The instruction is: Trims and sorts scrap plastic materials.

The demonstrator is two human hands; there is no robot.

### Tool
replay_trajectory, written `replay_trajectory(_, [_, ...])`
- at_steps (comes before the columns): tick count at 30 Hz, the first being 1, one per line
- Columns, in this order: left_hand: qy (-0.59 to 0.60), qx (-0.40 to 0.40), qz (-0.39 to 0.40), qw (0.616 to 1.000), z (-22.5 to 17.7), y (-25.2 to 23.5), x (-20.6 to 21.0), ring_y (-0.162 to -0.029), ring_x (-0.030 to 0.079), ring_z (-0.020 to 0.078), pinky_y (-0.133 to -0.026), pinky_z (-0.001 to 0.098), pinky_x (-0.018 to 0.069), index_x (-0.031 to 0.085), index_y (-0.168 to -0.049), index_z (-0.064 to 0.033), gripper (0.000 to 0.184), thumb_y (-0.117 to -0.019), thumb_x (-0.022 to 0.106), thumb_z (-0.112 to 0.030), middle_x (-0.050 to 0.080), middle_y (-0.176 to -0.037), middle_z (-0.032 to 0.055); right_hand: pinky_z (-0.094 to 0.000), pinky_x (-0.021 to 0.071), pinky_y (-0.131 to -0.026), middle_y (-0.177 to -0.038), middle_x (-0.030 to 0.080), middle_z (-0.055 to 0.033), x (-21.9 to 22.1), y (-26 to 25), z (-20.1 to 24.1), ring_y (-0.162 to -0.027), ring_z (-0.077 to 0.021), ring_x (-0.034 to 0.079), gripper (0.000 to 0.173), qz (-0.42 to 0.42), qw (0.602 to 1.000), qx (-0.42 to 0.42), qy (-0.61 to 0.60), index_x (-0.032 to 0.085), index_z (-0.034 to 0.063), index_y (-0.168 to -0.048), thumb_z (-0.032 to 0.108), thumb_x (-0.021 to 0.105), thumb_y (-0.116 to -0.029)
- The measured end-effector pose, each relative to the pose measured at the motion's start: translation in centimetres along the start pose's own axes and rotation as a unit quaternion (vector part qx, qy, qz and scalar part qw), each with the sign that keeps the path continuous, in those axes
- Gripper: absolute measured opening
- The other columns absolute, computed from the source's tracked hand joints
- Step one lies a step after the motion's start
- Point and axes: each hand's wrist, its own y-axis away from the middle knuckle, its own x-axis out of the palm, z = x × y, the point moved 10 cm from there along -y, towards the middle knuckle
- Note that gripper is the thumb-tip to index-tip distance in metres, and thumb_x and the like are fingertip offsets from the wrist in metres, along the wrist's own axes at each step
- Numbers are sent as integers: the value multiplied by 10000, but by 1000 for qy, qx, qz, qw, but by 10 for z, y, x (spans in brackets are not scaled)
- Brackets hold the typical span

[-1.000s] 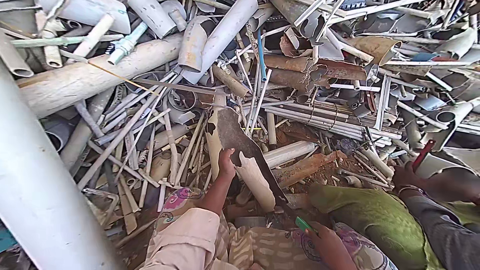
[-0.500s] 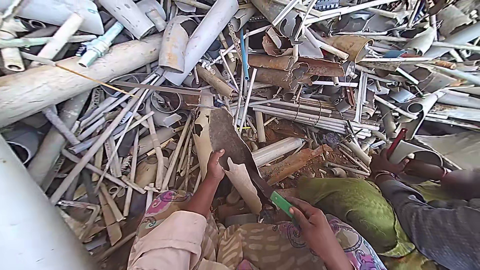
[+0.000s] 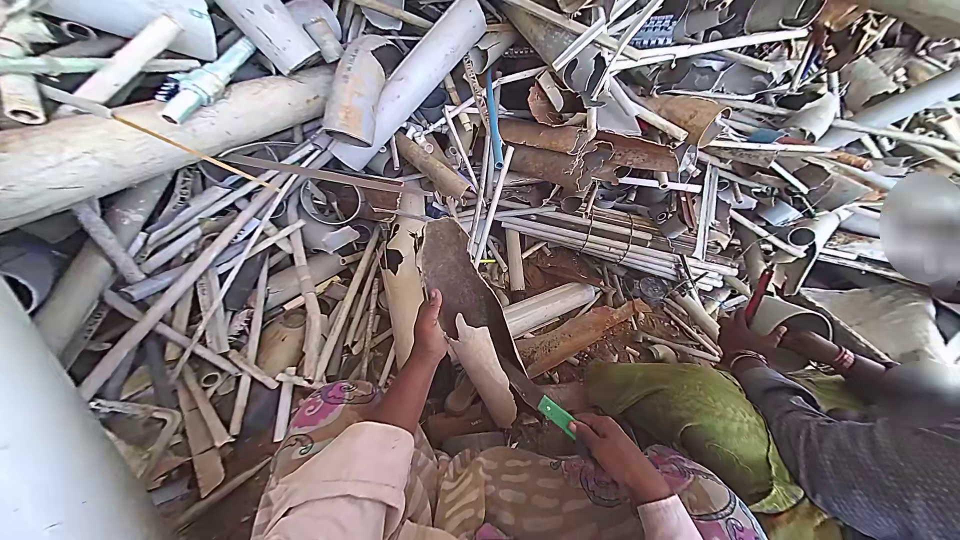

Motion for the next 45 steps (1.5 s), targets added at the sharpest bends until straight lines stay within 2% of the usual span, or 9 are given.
replay_trajectory(3, [18, 4, -6, 1000, -3, 0, 1, -1091, 612, 69, -962, 286, 520, 390, -1417, 36, 447, -1110, 213, -237, 591, -1234, 97, -418, 489, -685, -806, 599, -113, -4, -4, -26, -691, -224, 574, 418, 4, 992, 52, 115, 667, 4, -1010, 372, 489, -1102])
replay_trajectory(6, [29, -2, 3, 1000, -2, 2, 0, -1125, 605, 75, -985, 316, 517, 371, -1454, -6, 465, -1116, 219, -286, 583, -1285, 75, -594, 479, -933, -1040, 672, -269, 3, 1, -19, -1005, -402, 653, 478, 0, 987, 58, 151, 689, -75, -1052, 349, 475, -1100])
replay_trajectory(12, [46, 13, 69, 996, -6, 19, 16, -1087, 614, -8, -957, 262, 535, 359, -1423, -104, 390, -1104, 231, -287, 610, -1188, -80, -575, 502, -803, -879, 653, -233, 7, 24, 26, -811, -361, 643, 453, -22, 996, -65, 55, 677, -77, -1022, 327, 487, -1101])
replay_trajectory(16, [31, 18, 113, 993, -2, 28, 19, -1036, 650, -29, -938, 237, 556, 423, -1317, -133, 313, -1088, 242, -248, 667, -1087, -154, -290, 411, -528, -635, 476, 6, -16, 54, 39, -519, -89, 446, 364, -53, 976, -161, -140, 610, 17, -868, 293, 517, -1087])
replay_trajectory(20, [-1, -23, 125, 992, 26, 41, 27, -1030, 653, -33, -927, 229, 558, 426, -1344, -119, 360, -1105, 214, -287, 676, -1091, -141, -165, 335, -410, -577, 502, 80, -23, 51, 44, -432, 2, 412, 294, -2, 924, -224, -311, 597, 117, -881, 284, 484, -1096])
replay_trajectory(24, [-15, -9, 153, 988, 26, 41, 41, -995, 664, -40, -920, 213, 560, 475, -1268, -112, 333, -1096, 214, -230, 693, -1032, -153, -190, 354, -438, -589, 496, 73, -21, 31, 27, -451, -17, 424, 298, 3, 944, -183, -274, 600, 104, -874, 281, 503, -1094])
replay_trajectory(34, [-118, -51, -1, 992, 32, 23, 29, -1042, 603, 43, -942, 293, 512, 471, -1338, 12, 401, -1117, 314, -284, 592, -1173, 52, -151, 355, -402, -606, 549, 54, -14, 16, 17, -424, -6, 439, 286, -2, 875, -169, -454, 573, 134, -919, 280, 422, -1114])
replay_trajectory(41, [7, 5, -86, 996, -1, 5, -7, -1059, 628, 68, -927, 344, 550, 469, -1342, -91, 356, -1113, 317, -316, 614, -1159, -12, -197, 509, -472, -651, 632, 0, -51, 29, 29, -486, -73, 591, 293, -75, 707, -320, -627, 601, 124, -1005, 394, 501, -1059])
replay_trajectory(45, [102, 40, -130, 986, -13, 3, -26, -1168, 588, 153, -993, 442, 509, 420, -1405, -115, 417, -1118, 238, -356, 580, -1254, 36, -299, 604, -601, -808, 681, -67, -51, 27, 33, -646, -177, 694, 226, -48, 681, -342, -646, 491, 102, -1185, 196, 586, -1002])
